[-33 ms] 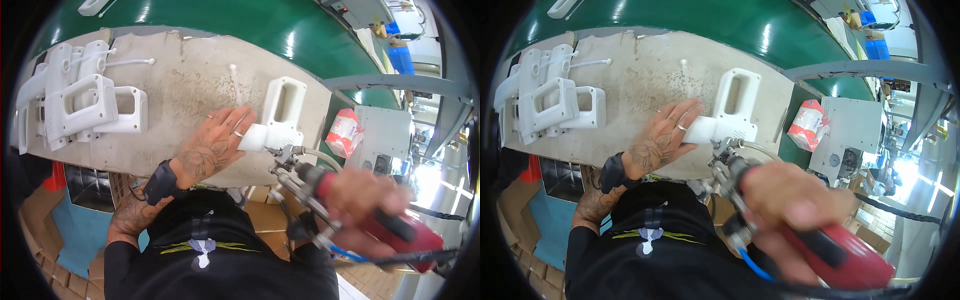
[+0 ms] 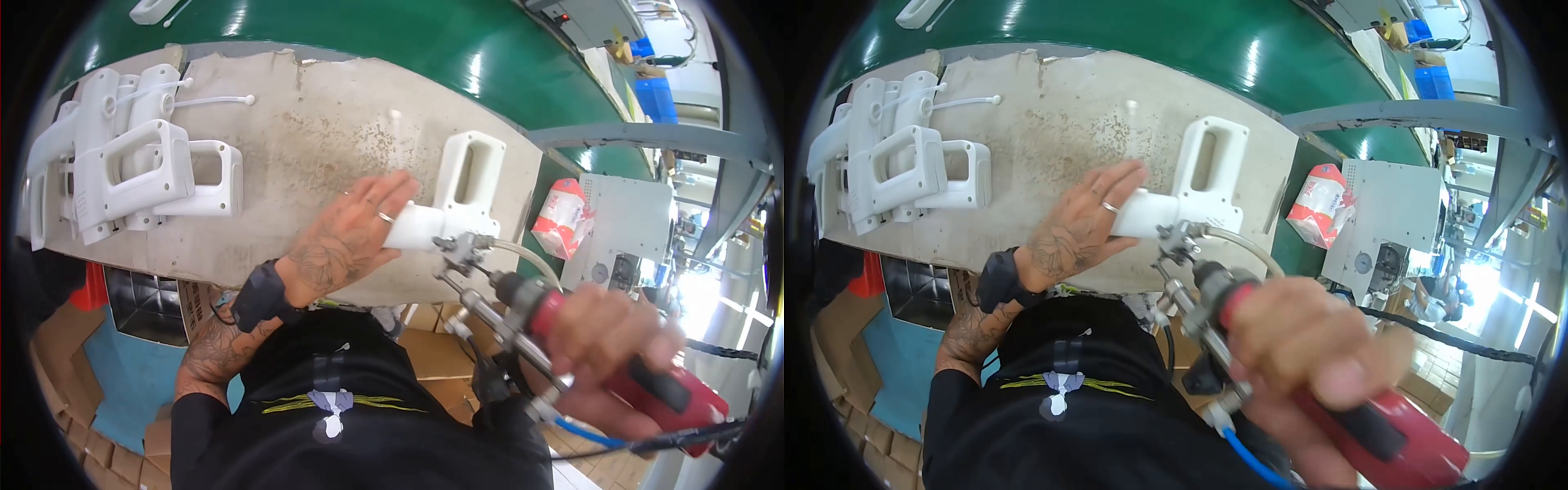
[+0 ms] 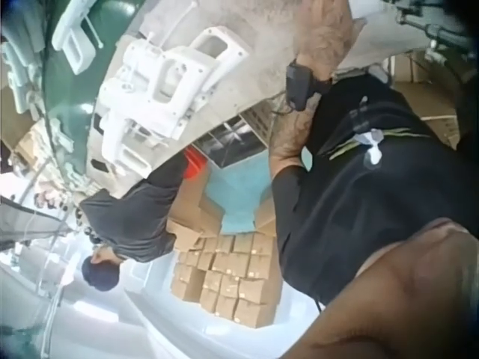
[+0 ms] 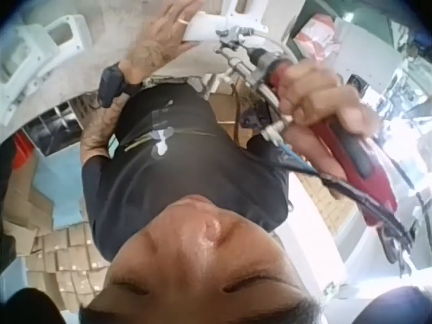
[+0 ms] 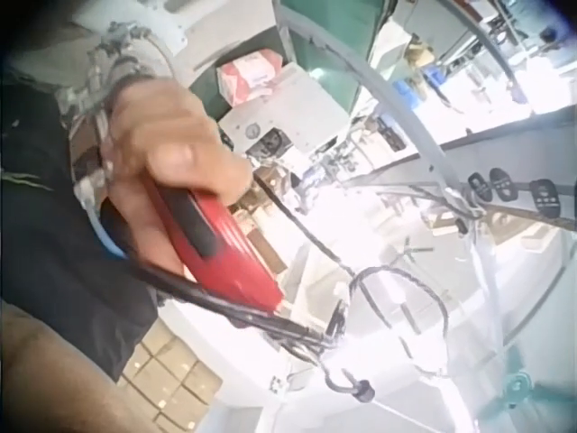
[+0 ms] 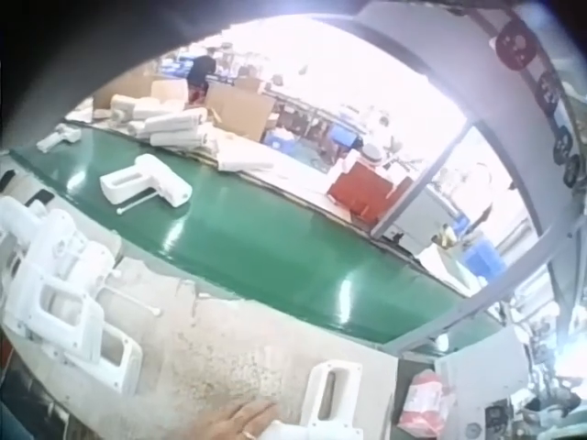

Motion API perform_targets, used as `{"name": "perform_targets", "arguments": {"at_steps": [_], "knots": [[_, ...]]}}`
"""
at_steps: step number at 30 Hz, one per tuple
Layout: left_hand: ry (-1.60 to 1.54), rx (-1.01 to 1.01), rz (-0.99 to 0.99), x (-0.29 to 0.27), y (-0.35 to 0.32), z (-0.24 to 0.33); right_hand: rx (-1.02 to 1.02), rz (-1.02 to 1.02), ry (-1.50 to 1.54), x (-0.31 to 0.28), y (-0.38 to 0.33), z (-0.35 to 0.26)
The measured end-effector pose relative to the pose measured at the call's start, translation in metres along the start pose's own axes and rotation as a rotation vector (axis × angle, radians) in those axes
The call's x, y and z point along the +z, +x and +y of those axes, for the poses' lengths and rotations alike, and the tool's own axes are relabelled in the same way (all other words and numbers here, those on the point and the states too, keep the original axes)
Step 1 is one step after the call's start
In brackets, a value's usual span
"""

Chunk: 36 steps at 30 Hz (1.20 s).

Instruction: Assembling white plastic handheld device housings using a pneumatic screw gun on a factory production line.

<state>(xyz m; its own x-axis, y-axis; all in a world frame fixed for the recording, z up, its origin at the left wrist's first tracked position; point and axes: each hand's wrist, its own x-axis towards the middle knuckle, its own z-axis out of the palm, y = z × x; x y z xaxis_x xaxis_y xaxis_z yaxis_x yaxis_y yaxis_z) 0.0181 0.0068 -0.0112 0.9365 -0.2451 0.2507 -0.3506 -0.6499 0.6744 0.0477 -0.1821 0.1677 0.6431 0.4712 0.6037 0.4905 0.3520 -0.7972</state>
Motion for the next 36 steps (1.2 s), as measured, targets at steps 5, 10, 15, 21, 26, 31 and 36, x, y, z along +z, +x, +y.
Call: {"name": "perform_targets", "arguments": {"at_steps": [5,10,15,21,26,31,36], "knots": [[-0.317,-0.117,0.03,-0.012,-0.021,-0.021,-0.041,0.012,0.016,0.022,0.016,0.02],[-0.279,0.0,0.01,-0.01,-0.022,-0.029,-0.002,0.002,-0.009,0.027,0.018,0.039],[-0.312,-0.024,0.006,-0.011,-0.025,-0.032,0.081,0.046,0.044,0.032,0.015,0.053],[-0.328,-0.03,0.008,-0.007,-0.025,-0.032,0.064,0.117,0.001,0.036,0.008,0.078],[-0.295,-0.03,0.01,-0.009,-0.025,-0.031,0.179,0.089,-0.035,0.039,0.013,0.077],[-0.292,-0.036,0.022,-0.003,-0.027,-0.028,0.057,-0.002,0.192,0.018,0.01,0.048],[-0.153,0.021,0.002,-0.002,-0.026,-0.029,-0.058,0.071,0.013,0.041,-0.002,0.0]]}}
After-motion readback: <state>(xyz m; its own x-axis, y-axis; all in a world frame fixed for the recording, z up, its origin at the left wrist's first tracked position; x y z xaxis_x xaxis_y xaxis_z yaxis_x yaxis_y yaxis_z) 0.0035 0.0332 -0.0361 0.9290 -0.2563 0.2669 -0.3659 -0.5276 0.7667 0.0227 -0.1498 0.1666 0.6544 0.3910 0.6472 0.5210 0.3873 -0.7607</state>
